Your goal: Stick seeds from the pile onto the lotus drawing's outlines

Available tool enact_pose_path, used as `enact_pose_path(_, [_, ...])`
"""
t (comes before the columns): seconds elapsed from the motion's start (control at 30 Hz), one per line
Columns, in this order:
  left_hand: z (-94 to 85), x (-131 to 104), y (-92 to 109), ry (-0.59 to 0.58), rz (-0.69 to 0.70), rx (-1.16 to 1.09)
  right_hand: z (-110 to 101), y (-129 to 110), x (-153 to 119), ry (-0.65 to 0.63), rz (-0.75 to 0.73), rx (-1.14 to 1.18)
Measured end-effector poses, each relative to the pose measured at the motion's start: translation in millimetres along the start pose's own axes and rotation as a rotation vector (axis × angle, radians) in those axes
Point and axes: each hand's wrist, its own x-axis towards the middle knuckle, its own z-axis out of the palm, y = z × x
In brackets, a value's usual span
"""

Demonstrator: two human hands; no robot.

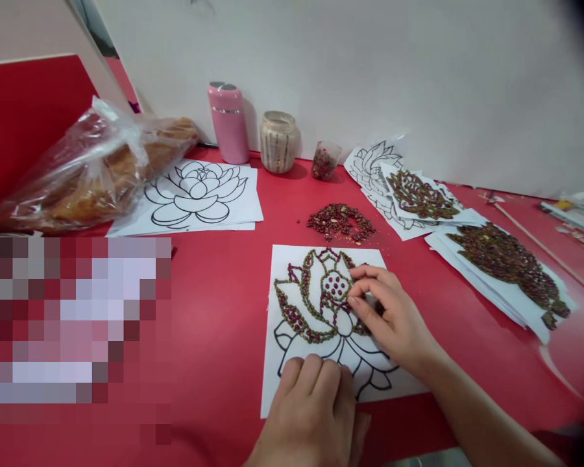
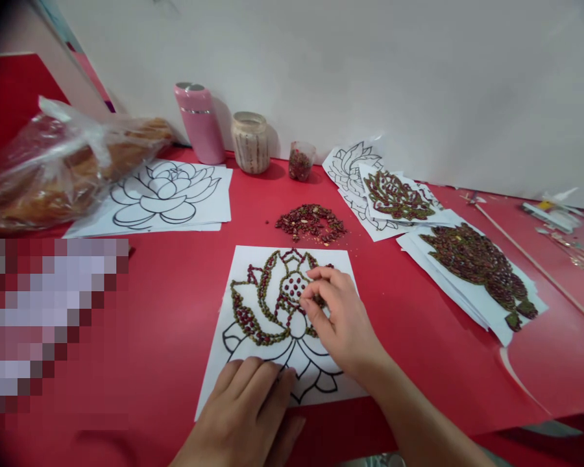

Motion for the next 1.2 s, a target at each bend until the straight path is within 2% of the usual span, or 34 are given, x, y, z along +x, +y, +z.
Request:
enact_pose_path(0.17, [0.6,-1,-1,0.014,0.010,0.005,-6,8,3,-0.059,0.032,0.013])
enact_pose_path(0.37, [-2.7,-1,0,-0.016,-0.002,0.004,-6,5,-2,-0.103,0.023,-0.035])
enact_pose_path(0.57, [-1.8,1,-1,-0.009,-0.002,0.004,-4,-2,-10,-0.077,0.059,-0.093])
enact_pose_path(0.7, [-3.0,3,-1,0.042,-0.001,-0.004,0,-3,-13,-0.047,0.073,-0.112])
enact_pose_path(0.83, [-0.6,1,-1,0.005,-0.003,-0.004,5,-3,-15,-0.012,0.067,-0.166])
enact_pose_path(1.0, [8.6,-5,1,0.105,-0.039,-0.005,7,-3,-16,-0.002,0.050,-0.243])
enact_pose_path(1.2, [2.7,-1,-1,0.045,0.010,-0.011,8,-3,-15,0.018,0.043,-0.271])
